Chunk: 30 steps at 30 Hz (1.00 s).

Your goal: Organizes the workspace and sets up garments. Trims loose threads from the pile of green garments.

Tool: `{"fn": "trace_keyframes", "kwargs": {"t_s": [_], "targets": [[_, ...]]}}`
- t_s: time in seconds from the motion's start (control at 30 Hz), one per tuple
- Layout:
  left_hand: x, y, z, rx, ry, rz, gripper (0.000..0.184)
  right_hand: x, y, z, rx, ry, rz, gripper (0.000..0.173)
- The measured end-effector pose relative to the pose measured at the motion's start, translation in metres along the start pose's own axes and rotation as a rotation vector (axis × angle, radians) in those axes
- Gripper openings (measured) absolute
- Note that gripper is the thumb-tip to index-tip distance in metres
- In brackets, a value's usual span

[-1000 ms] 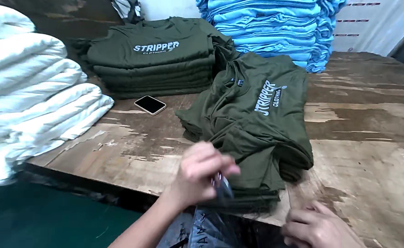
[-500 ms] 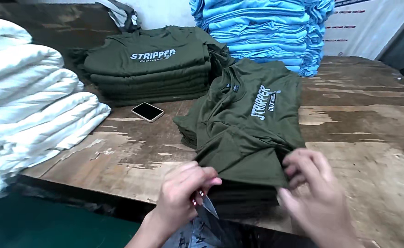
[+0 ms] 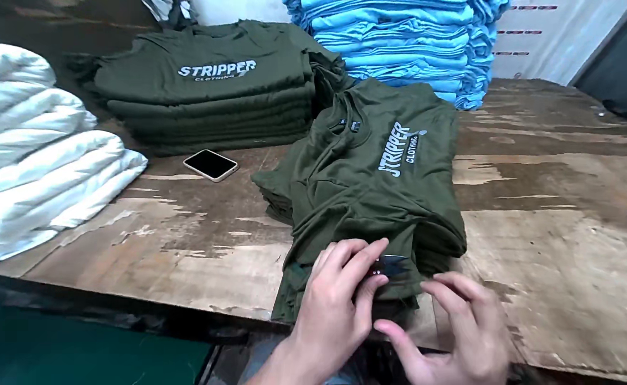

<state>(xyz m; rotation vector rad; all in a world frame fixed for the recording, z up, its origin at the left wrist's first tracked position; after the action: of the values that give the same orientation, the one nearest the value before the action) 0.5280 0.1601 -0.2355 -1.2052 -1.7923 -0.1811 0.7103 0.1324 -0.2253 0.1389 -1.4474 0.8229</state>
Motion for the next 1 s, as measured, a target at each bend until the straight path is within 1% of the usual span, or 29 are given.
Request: {"fn": "trace_keyframes", "kwargs": {"t_s": [0.03,0.1,0.2,0.27,0.3,0.33,0.47,0.67,0.77,0.87,0.9,0.93,1.0], "targets": [[-0.001,-0.001,0.001,0.012,0.039,-0.005,0.024,-0.003,0.002,0.001,-0.02,0.004,-0.017,0.073],[-0.005,-0.008,0.003,0.022,0.122,-0.001,0.02,-0.01,0.003,0.001,-0.048,-0.006,-0.055,0.068],[-0.013,-0.017,0.007,0.021,0.172,-0.012,0.02,-0.016,0.003,-0.001,-0.118,-0.038,-0.093,0.045],[-0.016,-0.016,0.006,0.026,0.187,-0.028,0.02,-0.017,0.003,-0.002,-0.123,-0.04,-0.117,0.022],[-0.016,-0.014,0.004,0.024,0.191,-0.031,0.02,-0.016,0.002,-0.002,-0.114,-0.036,-0.125,0.014],[-0.016,-0.011,0.002,0.021,0.192,-0.031,0.02,-0.016,0.001,-0.001,-0.1,-0.03,-0.125,0.012],[-0.013,-0.002,-0.004,0.003,0.212,-0.002,0.02,-0.015,-0.001,0.0,-0.025,0.006,-0.133,0.011],[-0.008,-0.004,-0.008,0.04,0.229,0.003,0.021,-0.016,-0.003,-0.007,0.065,0.042,-0.143,0.011],[-0.005,0.004,-0.012,0.05,0.258,0.042,0.023,-0.019,-0.002,-0.006,0.118,0.011,-0.129,0.009],[-0.003,-0.001,-0.013,0.042,0.258,0.046,0.023,-0.024,-0.003,-0.006,0.141,-0.094,-0.038,0.01],[-0.004,-0.004,-0.011,0.039,0.25,0.052,0.022,-0.026,-0.003,-0.008,0.141,-0.138,0.013,0.013],[-0.005,-0.006,-0.009,0.039,0.24,0.071,0.021,-0.029,-0.003,-0.012,0.14,-0.168,0.064,0.019],[-0.008,-0.007,-0.002,0.043,0.217,0.121,0.026,-0.03,-0.003,-0.019,0.141,-0.138,0.097,0.029]]}}
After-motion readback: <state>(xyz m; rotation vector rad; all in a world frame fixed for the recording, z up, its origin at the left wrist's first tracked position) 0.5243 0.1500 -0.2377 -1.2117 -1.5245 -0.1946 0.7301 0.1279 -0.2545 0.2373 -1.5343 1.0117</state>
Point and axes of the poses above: each hand's wrist, its own x-axis towards the middle knuckle, its own y-axis out of the palm, z = x × y, the point moved 7 cm from there along x, towards the middle knuckle, and after that the axes turned 8 degrees about -z, right-handed, at the moved point
